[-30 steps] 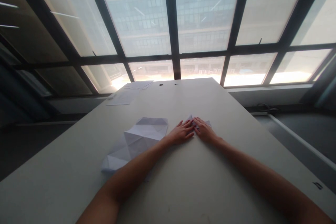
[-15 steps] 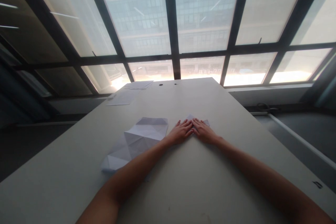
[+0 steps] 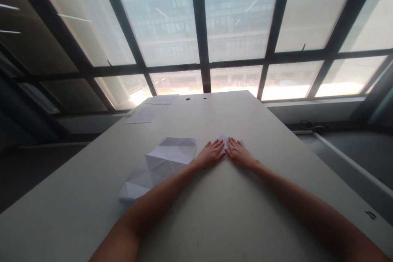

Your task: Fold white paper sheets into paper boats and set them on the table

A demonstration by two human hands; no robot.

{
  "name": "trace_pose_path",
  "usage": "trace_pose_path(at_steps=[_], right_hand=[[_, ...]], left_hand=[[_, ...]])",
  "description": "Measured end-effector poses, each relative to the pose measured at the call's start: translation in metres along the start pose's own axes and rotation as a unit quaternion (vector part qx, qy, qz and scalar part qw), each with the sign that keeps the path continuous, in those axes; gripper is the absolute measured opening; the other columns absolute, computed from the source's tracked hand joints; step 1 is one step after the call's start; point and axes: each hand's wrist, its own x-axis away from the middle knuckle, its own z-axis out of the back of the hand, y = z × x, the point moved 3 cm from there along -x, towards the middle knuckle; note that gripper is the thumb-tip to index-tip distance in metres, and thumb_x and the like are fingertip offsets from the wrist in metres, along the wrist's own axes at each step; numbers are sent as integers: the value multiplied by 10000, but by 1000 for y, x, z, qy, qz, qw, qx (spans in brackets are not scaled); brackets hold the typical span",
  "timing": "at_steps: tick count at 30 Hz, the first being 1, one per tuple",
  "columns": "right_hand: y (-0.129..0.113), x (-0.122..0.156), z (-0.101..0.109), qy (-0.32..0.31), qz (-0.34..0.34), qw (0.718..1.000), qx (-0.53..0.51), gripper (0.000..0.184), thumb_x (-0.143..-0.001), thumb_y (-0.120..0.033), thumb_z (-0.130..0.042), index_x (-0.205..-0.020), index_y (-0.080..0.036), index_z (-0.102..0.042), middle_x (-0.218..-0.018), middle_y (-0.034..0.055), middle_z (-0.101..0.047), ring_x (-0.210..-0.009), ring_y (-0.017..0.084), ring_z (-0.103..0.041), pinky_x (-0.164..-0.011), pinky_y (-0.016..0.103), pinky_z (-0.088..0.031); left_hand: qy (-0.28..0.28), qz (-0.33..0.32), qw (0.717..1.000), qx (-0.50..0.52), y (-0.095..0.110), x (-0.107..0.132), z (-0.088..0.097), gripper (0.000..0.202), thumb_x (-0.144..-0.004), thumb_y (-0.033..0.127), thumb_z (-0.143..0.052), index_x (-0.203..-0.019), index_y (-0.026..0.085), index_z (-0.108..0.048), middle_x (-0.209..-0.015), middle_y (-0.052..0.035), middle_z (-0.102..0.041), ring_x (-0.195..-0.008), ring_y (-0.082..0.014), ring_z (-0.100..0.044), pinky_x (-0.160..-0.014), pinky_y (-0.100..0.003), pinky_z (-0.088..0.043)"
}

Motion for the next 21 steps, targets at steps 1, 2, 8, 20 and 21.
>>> trace_pose_path(at_steps=[1, 2, 8, 20, 21], right_hand=[[1, 0, -1, 5, -17, 1000, 5, 674, -1022, -450, -208, -1499, 6, -345, -1590, 228, -252, -1499, 278, -177, -1204, 437, -134], [2, 0, -1, 11, -37, 999, 9, 681, -1019, -450, -211, -1494, 19, -346, -1587, 236, -253, -1499, 286, -174, -1204, 441, -129], [8, 1, -5, 43, -124, 991, 7, 660, -1002, -391, -256, -1476, 60, -337, -1575, 266, -261, -1495, 306, -179, -1202, 464, -130], [-11, 0, 9, 77, 22, 994, -76, 550, -928, -182, -364, -1460, -72, -453, -1545, 169, -388, -1462, 225, -300, -1199, 414, -222], [-11, 0, 7, 64, 12, 995, -73, 545, -937, -203, -372, -1456, -61, -455, -1535, 180, -401, -1456, 232, -313, -1197, 407, -226]], left_hand=[[-2, 2, 1000, 0, 0, 0, 0, 673, -1016, 594, -150, -1563, 214, -243, -1611, -78, -261, -1504, -241, -184, -1206, -482, -142], [-4, 3, 1000, 0, 0, 0, 1, 676, -1016, 595, -149, -1561, 209, -249, -1611, -79, -261, -1504, -241, -184, -1205, -484, -147], [-9, 4, 1000, 9, 1, 0, 3, 678, -1016, 595, -164, -1558, 198, -257, -1618, -82, -237, -1506, -235, -174, -1209, -477, -136], [5, 2, 1000, 19, 1, 0, 1, 613, -1027, 559, -199, -1567, 268, -210, -1622, -56, -240, -1508, -240, -165, -1206, -487, -121], [2, 6, 1000, 20, 1, 0, 0, 617, -1027, 555, -194, -1567, 258, -209, -1621, -61, -243, -1508, -239, -166, -1207, -481, -121]])
